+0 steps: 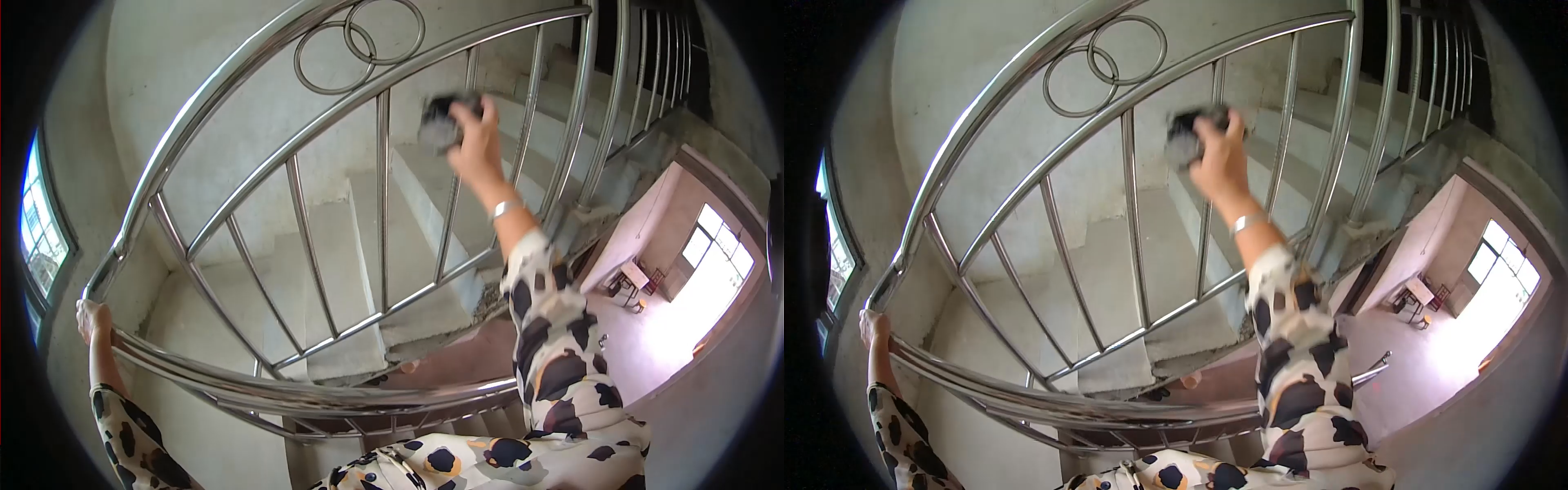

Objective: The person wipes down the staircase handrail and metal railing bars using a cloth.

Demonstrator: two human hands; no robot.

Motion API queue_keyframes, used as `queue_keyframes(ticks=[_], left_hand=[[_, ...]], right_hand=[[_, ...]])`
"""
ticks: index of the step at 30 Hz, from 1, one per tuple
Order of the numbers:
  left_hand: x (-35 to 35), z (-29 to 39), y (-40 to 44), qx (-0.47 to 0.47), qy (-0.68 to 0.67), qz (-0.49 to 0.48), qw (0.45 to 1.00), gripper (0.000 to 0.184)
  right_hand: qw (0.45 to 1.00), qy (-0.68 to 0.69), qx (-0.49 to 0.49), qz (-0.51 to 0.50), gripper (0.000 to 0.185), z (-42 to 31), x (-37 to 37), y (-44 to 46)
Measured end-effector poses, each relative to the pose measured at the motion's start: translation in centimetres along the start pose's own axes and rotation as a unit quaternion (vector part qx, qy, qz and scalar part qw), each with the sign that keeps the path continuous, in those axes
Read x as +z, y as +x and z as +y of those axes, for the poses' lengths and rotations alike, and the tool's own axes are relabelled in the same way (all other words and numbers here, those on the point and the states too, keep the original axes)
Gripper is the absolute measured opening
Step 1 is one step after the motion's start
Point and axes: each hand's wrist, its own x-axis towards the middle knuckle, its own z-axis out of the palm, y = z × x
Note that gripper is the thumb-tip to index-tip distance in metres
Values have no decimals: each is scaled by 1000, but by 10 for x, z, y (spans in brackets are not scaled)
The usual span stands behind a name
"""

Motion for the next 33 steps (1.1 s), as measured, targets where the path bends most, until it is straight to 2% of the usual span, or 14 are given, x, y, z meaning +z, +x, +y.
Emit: queue_keyframes(ticks=[7, 11, 12, 14, 16, 17, 19, 20, 24, 25, 26, 30, 32, 33], left_hand=[[27, -16, 23, 11, -3, 35, 999, 39], [16, -5, 16, -21, -18, 61, 998, 45], [18, -6, 20, -17, -23, 62, 998, 45], [29, -12, 31, -34, -21, 84, 996, 50], [25, -14, 28, -12, -12, 57, 998, 52], [26, -17, 26, 13, 9, 30, 999, 54], [51, -39, 54, 23, 29, 55, 998, 56], [64, -50, 71, 32, 48, 79, 995, 58], [88, -72, 93, 18, 15, 142, 990, 59], [89, -76, 97, 17, 7, 137, 990, 58], [89, -75, 101, 16, -2, 130, 991, 58], [92, -73, 112, 4, 29, 69, 997, 49], [93, -71, 116, -11, 44, 31, 998, 47], [93, -70, 118, -19, 52, 11, 998, 47]], right_hand=[[972, 96, 109, -183, 43, -12, 17, -227], [949, 151, 130, -246, 38, -4, 13, -263], [950, 148, 131, -242, 38, 5, 11, -256], [901, 272, 268, -206, 32, 34, 6, -221], [969, 190, 149, -44, 35, 46, -29, -143], [956, 234, 171, 47, 40, 50, -38, -105], [990, 51, -1, 131, 50, 73, -66, -23], [984, -18, -37, 173, 51, 98, -66, 13], [988, -97, -35, 112, 54, 137, -64, 130], [996, -60, 29, 59, 49, 137, -64, 145], [998, -28, 34, 51, 45, 149, -60, 158], [993, -41, 95, -59, 38, 120, -72, 112], [995, -95, 21, -38, 35, 135, -53, 54], [996, -45, 69, -44, 37, 116, -52, 15]])
